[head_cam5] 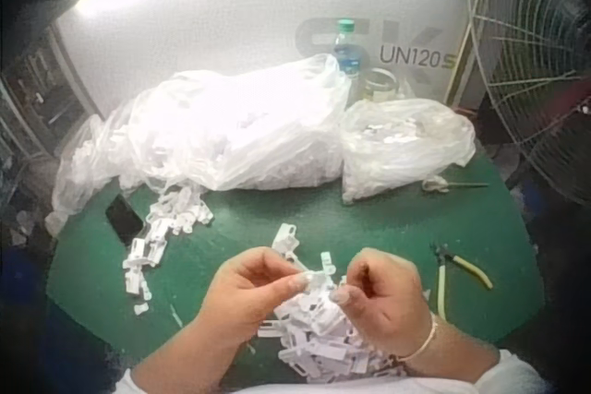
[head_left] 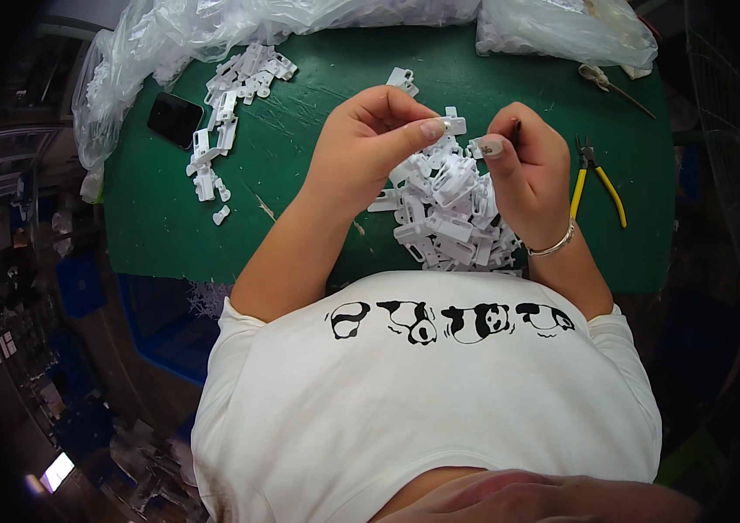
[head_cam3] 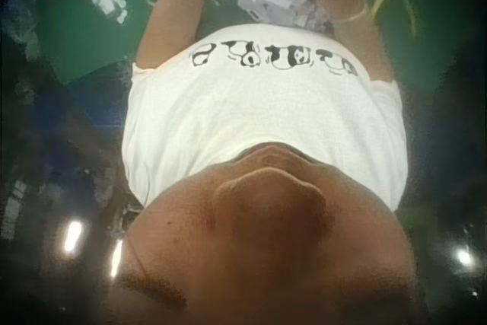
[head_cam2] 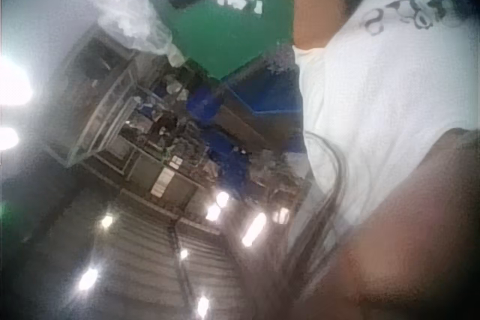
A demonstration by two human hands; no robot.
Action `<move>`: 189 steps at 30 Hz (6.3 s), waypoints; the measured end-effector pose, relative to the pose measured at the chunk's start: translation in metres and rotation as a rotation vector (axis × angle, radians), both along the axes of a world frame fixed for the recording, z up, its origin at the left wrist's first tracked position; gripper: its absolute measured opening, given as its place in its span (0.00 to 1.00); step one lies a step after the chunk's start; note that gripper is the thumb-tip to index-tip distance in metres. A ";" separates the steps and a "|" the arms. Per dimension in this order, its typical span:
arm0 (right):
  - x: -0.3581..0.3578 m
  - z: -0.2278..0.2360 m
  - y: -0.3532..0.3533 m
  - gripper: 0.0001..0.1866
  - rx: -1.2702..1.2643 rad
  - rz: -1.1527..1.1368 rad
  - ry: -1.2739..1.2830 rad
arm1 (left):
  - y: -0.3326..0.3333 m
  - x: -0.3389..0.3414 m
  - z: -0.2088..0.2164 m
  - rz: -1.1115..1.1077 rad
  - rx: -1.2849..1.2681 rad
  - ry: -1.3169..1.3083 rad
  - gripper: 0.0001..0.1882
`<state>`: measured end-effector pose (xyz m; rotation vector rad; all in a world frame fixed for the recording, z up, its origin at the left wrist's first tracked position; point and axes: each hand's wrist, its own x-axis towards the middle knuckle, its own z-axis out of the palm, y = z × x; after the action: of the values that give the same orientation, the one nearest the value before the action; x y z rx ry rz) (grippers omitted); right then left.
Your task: The person repeatedly picks up plastic components from the workbench and inserts small pins into them by hand.
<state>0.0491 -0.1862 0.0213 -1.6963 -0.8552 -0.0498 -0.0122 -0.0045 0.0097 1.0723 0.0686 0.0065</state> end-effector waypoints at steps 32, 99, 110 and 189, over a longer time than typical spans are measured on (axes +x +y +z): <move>-0.004 -0.008 0.009 0.12 0.153 -0.139 0.182 | 0.111 -0.127 0.036 0.442 1.768 0.252 0.09; -0.001 -0.005 0.008 0.14 -0.216 0.152 -0.117 | 0.006 -0.009 0.008 -0.276 0.202 -0.059 0.13; -0.006 0.001 0.008 0.16 -0.275 0.121 -0.152 | 0.009 -0.011 0.014 -0.164 0.505 -0.173 0.13; -0.007 -0.004 0.007 0.14 -0.073 -0.097 -0.010 | 0.113 -0.100 0.009 0.591 0.698 0.230 0.13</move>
<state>0.0421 -0.1791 0.0168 -1.8064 -0.7897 -0.0942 -0.1121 0.1083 0.0188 1.7116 0.6261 0.4700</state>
